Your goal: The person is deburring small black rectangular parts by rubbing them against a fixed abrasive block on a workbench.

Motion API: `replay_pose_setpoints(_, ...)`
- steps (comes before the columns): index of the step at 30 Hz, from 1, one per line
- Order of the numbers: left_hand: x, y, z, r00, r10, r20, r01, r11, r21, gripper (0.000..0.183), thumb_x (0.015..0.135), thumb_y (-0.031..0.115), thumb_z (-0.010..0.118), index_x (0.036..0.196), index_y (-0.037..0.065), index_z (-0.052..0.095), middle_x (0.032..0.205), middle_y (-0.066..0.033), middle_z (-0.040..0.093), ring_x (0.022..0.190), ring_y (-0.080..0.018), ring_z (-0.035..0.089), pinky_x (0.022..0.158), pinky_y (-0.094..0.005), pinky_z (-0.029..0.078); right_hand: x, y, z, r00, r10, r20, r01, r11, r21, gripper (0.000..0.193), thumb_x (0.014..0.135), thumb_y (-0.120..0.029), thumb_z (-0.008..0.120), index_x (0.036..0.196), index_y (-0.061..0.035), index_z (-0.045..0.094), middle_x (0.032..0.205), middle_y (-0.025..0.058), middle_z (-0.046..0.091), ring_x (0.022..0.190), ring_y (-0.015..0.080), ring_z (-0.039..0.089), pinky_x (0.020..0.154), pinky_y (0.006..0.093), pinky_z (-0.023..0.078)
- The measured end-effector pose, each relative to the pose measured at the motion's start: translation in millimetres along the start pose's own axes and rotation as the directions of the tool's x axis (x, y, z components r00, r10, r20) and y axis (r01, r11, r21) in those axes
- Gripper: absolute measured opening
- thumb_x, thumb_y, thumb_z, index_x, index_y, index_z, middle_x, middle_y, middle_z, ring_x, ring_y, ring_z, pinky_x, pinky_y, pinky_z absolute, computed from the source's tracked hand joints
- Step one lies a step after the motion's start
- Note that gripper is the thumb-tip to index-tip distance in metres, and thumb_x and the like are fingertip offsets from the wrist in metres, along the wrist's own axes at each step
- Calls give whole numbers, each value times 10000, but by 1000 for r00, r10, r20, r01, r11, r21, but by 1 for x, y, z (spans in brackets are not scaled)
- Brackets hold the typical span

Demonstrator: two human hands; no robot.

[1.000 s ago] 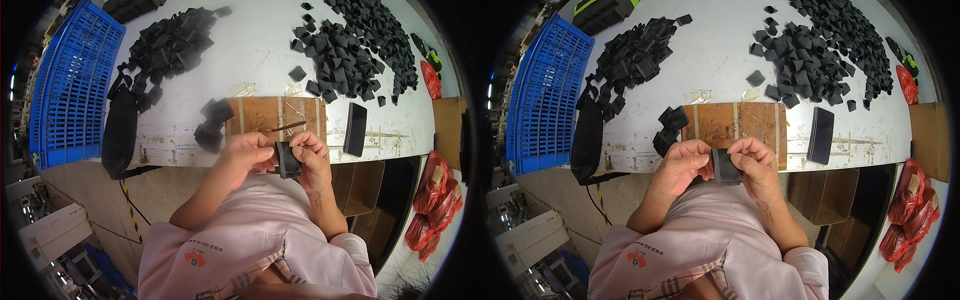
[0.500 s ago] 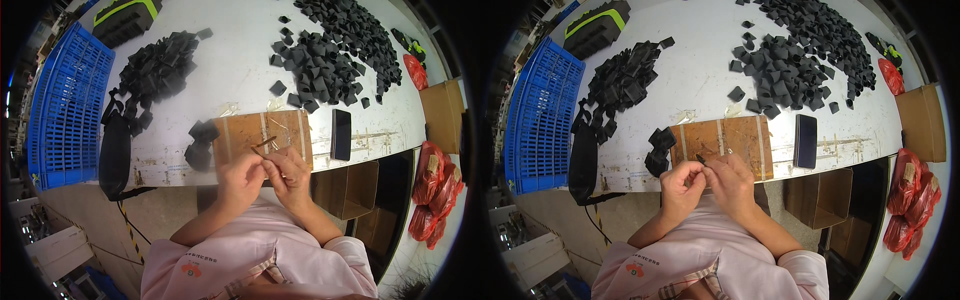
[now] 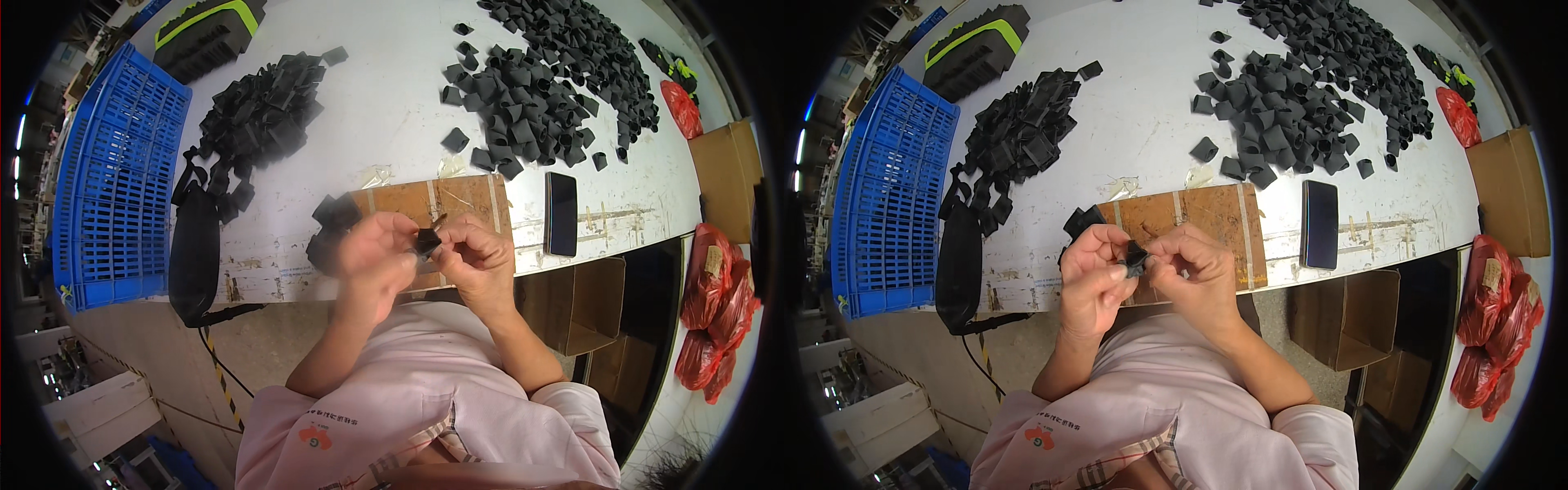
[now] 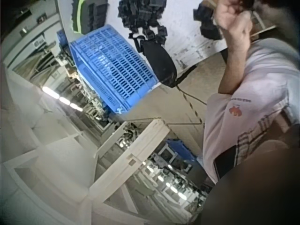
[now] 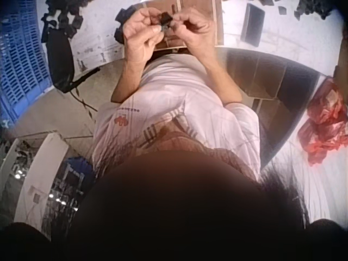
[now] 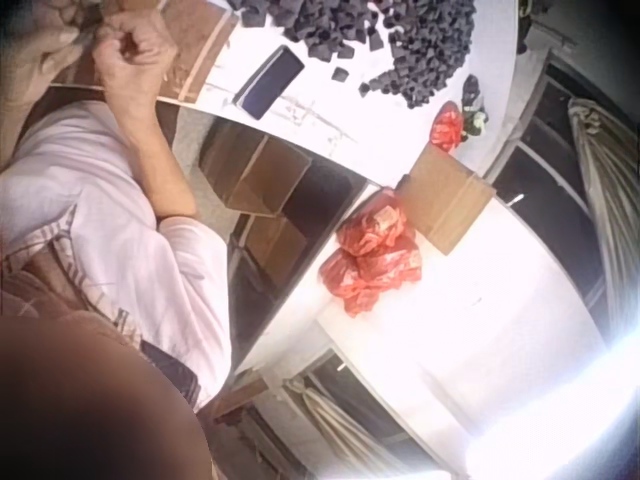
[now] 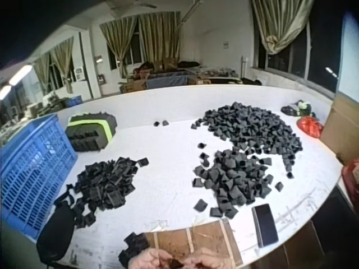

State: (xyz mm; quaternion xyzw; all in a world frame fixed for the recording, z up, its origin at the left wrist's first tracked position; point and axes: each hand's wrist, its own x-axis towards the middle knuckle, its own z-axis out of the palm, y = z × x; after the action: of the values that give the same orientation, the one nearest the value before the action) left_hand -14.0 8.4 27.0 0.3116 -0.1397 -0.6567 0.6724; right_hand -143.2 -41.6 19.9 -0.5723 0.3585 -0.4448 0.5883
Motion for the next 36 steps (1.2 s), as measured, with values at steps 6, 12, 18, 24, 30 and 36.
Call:
replay_pose_setpoints(6, -5, -21, 1, 854, 516, -66, -288, 574, 766, 162, 747, -109, 527, 897, -50, 504, 669, -36, 547, 466, -20, 430, 416, -159, 330, -7, -8, -4, 994, -96, 56, 108, 957, -270, 75, 683, 44, 592, 750, 12, 594, 688, 53, 519, 567, 74, 487, 452, 192, 362)
replay_pose_setpoints(12, -5, -25, -3, 772, 628, 100, -381, 331, 863, 98, 763, -113, 543, 848, -63, 535, 645, -32, 564, 535, -32, 506, 461, -156, 399, -6, -10, 3, 935, -354, -5, 314, 837, -448, 173, 632, 16, 671, 785, 12, 588, 708, 95, 530, 574, 185, 520, 470, 282, 427)
replay_pose_setpoints(18, -9, -22, 3, 706, 647, 289, -424, 59, 904, 79, 752, -88, 581, 824, -64, 558, 585, -32, 563, 497, -23, 492, 378, -161, 376, 1, -1, 1, 759, -600, 252, 596, 485, -640, 260, 616, 89, 634, 861, 27, 575, 723, 115, 525, 551, 186, 514, 450, 265, 405)
replay_pose_setpoints(24, -8, -6, 12, 977, 196, -84, -159, 931, 328, 130, 742, -90, 539, 850, -29, 502, 646, -34, 507, 395, -21, 350, 361, -175, 271, 3, 11, 0, 809, -581, 92, 513, 620, -594, 278, 598, 52, 621, 866, 21, 554, 718, 111, 507, 593, 228, 503, 485, 308, 424)
replay_pose_setpoints(30, -11, 1, 15, 972, 199, -129, -115, 872, 476, 196, 684, -99, 510, 853, -6, 473, 673, -36, 480, 487, -35, 385, 426, -175, 282, 1, -2, -13, 960, 142, 240, -228, 895, 383, 66, 740, 34, 575, 805, 30, 587, 695, 6, 500, 566, 73, 440, 505, 209, 350)
replay_pose_setpoints(36, -7, -20, 13, 604, 726, 329, -510, 35, 859, 212, 684, -102, 534, 874, -10, 553, 852, -91, 600, 706, -112, 560, 610, -245, 470, -2, -1, -14, 822, 275, 498, -537, 663, 521, 151, 848, -168, 555, 779, -36, 533, 656, -22, 472, 542, 39, 368, 477, 190, 295)
